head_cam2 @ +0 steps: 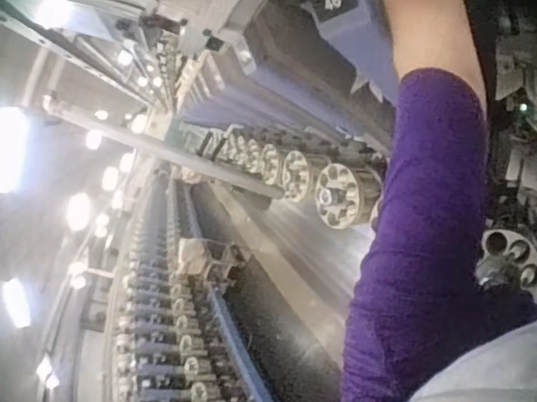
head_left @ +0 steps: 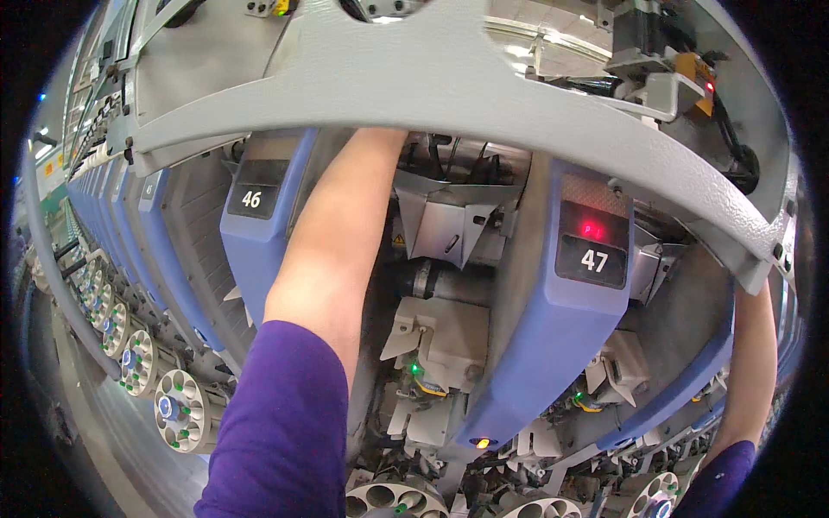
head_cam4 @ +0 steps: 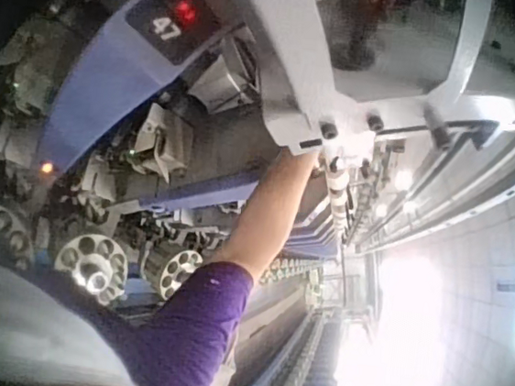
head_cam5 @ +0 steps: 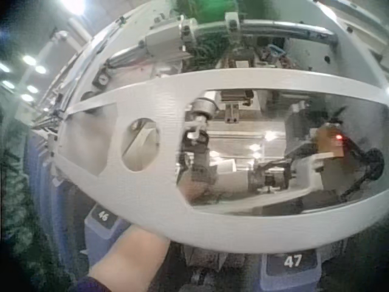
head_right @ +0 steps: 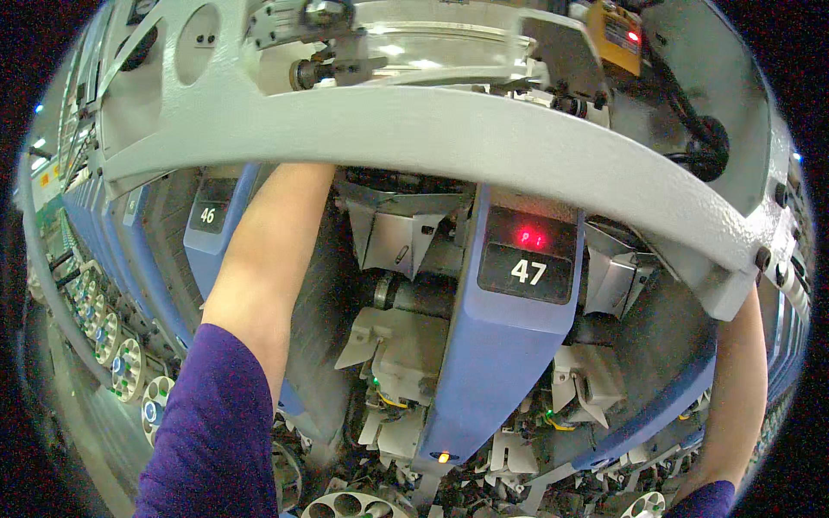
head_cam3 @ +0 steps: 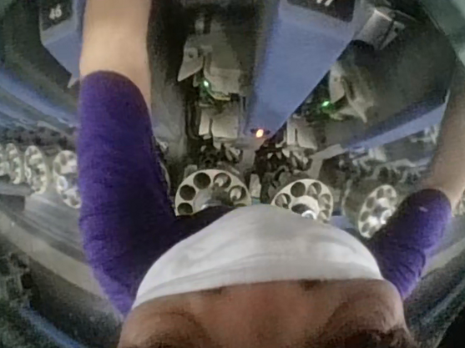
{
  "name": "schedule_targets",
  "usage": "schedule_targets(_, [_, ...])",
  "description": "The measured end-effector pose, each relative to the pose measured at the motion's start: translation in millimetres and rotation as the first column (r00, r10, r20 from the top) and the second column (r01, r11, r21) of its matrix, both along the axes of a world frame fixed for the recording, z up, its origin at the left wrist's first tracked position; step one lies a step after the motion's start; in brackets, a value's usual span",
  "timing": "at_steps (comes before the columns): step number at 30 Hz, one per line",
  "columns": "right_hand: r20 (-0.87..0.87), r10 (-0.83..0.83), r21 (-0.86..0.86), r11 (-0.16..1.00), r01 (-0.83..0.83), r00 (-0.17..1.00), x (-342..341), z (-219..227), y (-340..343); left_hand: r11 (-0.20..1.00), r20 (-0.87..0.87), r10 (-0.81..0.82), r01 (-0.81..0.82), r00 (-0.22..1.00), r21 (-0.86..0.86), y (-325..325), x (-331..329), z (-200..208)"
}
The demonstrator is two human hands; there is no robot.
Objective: The person repeatedly picks white spools with green tips from a large sack and places them into circular holders on a textile machine. The person also briefly adjusts a thread on the machine before resuming spool placement.
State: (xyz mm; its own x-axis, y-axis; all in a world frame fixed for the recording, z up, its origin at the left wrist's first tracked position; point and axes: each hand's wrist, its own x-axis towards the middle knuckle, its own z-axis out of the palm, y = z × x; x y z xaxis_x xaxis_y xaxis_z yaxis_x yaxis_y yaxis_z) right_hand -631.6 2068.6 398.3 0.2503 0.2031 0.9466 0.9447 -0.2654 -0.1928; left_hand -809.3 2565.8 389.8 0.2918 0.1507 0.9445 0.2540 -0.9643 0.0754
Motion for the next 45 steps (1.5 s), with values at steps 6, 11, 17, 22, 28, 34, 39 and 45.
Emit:
schedule_targets(6, [0.295, -0.118, -0.130, 0.978, 0.162, 0.948, -53, 2, 55, 0.990, -0.069, 0.112, -0.118, 0.991, -0.076, -15, 15, 10])
schedule_targets(11, [0.503, -0.116, -0.191, 0.951, 0.241, 0.857, -96, 5, 106, 0.543, 0.673, -0.457, 0.782, 0.581, -0.306, -2, 12, 2])
schedule_targets(17, [0.621, -0.101, -0.191, 0.942, 0.274, 0.778, -120, 8, 159, 0.928, 0.211, -0.371, 0.350, 0.905, 0.132, 32, 4, -15])
schedule_targets(22, [0.632, -0.092, -0.185, 0.946, 0.265, 0.769, -124, 7, 179, 0.985, 0.108, -0.125, 0.110, 0.986, 0.134, 36, 7, -22])
schedule_targets(28, [0.686, -0.073, -0.178, 0.948, 0.265, 0.724, -105, 17, 193, 0.998, 0.132, -0.024, 0.016, 0.991, 0.062, 25, 15, -23])
schedule_targets(34, [0.638, -0.026, -0.170, 0.970, 0.173, 0.769, -90, 24, 203, 0.984, 0.348, -0.156, 0.178, 0.924, -0.032, 14, 12, -19])
schedule_targets(39, [0.575, 0.097, -0.215, 0.976, 0.036, 0.812, -96, 21, 228, 0.919, 0.373, -0.301, 0.372, 0.878, -0.134, 6, 9, -3])
schedule_targets(45, [0.591, 0.026, -0.160, 0.983, 0.085, 0.806, -100, 18, 231, 0.919, 0.111, -0.323, 0.340, 0.940, -0.202, 6, 7, 4])
